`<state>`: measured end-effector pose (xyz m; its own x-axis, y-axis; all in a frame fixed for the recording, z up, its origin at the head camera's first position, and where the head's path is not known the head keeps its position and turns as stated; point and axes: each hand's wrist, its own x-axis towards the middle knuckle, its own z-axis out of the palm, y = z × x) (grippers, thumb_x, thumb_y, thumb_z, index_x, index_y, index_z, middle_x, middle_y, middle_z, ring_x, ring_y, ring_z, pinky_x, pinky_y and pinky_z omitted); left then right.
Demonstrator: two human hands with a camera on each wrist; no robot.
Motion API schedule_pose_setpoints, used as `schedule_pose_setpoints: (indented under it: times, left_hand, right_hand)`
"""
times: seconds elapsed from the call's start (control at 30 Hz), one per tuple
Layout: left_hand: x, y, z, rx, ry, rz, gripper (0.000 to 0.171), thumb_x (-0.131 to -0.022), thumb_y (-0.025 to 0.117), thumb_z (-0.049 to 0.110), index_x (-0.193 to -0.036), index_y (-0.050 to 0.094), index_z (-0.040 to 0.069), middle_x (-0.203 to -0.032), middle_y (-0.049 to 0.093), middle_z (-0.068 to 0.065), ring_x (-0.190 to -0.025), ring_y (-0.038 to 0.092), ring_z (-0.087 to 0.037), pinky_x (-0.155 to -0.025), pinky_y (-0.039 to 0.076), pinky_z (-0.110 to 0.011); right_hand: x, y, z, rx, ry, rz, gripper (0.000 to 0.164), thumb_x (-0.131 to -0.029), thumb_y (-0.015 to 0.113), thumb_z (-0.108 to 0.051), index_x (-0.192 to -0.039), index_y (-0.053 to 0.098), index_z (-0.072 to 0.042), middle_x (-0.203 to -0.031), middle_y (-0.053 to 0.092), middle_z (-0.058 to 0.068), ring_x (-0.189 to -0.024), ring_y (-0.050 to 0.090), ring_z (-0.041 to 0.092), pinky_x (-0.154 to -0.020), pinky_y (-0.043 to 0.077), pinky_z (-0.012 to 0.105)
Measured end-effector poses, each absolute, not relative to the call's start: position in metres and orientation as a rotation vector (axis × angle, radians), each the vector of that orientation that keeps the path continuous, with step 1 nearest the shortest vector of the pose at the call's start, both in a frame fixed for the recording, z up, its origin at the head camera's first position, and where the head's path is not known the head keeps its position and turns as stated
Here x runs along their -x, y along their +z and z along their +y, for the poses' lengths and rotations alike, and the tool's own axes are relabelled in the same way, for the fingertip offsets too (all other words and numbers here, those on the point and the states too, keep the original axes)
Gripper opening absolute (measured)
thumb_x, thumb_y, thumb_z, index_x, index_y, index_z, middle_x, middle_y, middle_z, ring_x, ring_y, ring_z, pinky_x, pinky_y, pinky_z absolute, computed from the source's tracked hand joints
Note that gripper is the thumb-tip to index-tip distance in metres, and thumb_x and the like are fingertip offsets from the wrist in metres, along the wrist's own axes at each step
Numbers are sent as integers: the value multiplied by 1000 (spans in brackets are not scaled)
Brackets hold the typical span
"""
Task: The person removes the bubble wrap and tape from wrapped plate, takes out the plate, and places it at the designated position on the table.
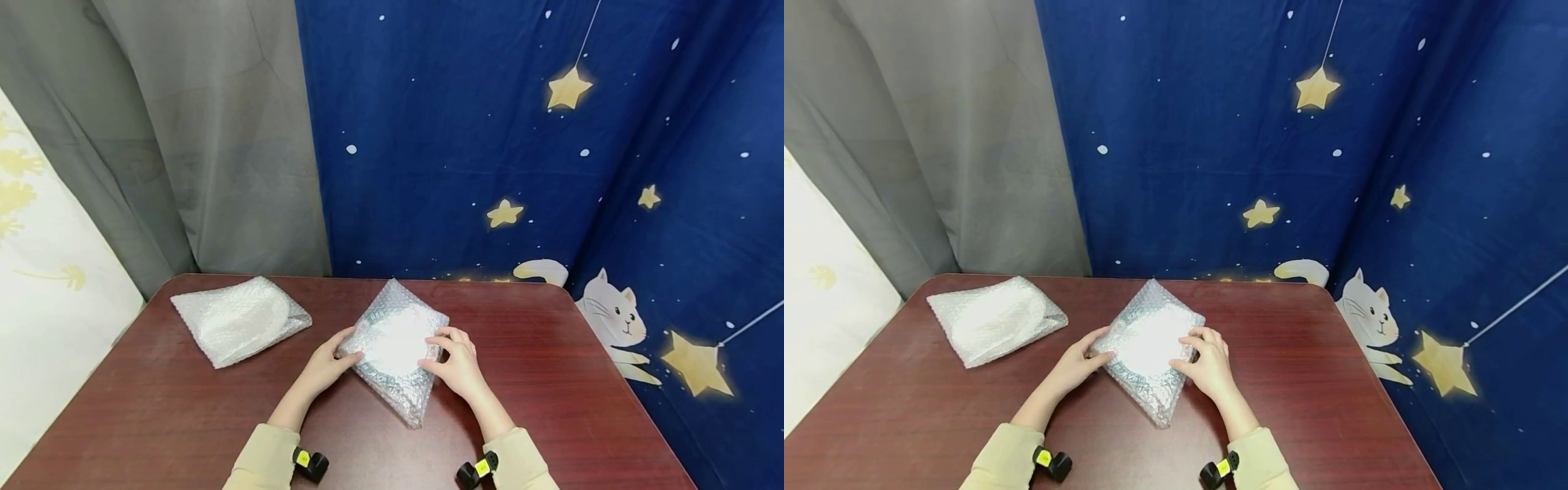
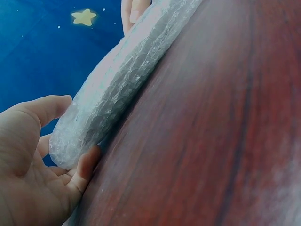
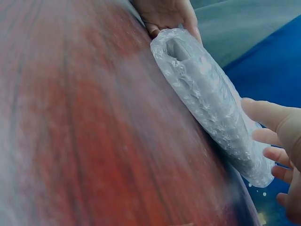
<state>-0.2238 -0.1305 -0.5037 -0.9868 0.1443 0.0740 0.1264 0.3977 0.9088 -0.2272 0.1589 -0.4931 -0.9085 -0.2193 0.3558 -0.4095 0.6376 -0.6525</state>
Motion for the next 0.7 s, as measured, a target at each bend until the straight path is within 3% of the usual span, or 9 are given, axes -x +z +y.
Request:
schedule_pose_setpoints:
  times: [0.27, 0.7]
  left_hand:
    - [222, -503, -130, -259, 1689, 2607, 60, -87, 72, 23, -141, 48, 11, -69, 48, -1, -66, 45, -14, -59, 40, -27]
    - [223, -503, -130, -277, 1682, 2617, 59, -87, 72, 22, -141, 48, 11, -70, 49, -1, -67, 46, -14, -60, 40, -27]
  right_hand:
    - [226, -496, 158, -545, 1096, -2666, 47, -73, 85, -28, -113, 70, -11, -120, 53, 6, -122, 37, 32, -100, 20, 59]
    - [224, -499, 155, -547, 1194, -2726, 39, -80, 79, -24, -116, 69, -14, -120, 46, 4, -124, 31, 32, -98, 19, 62]
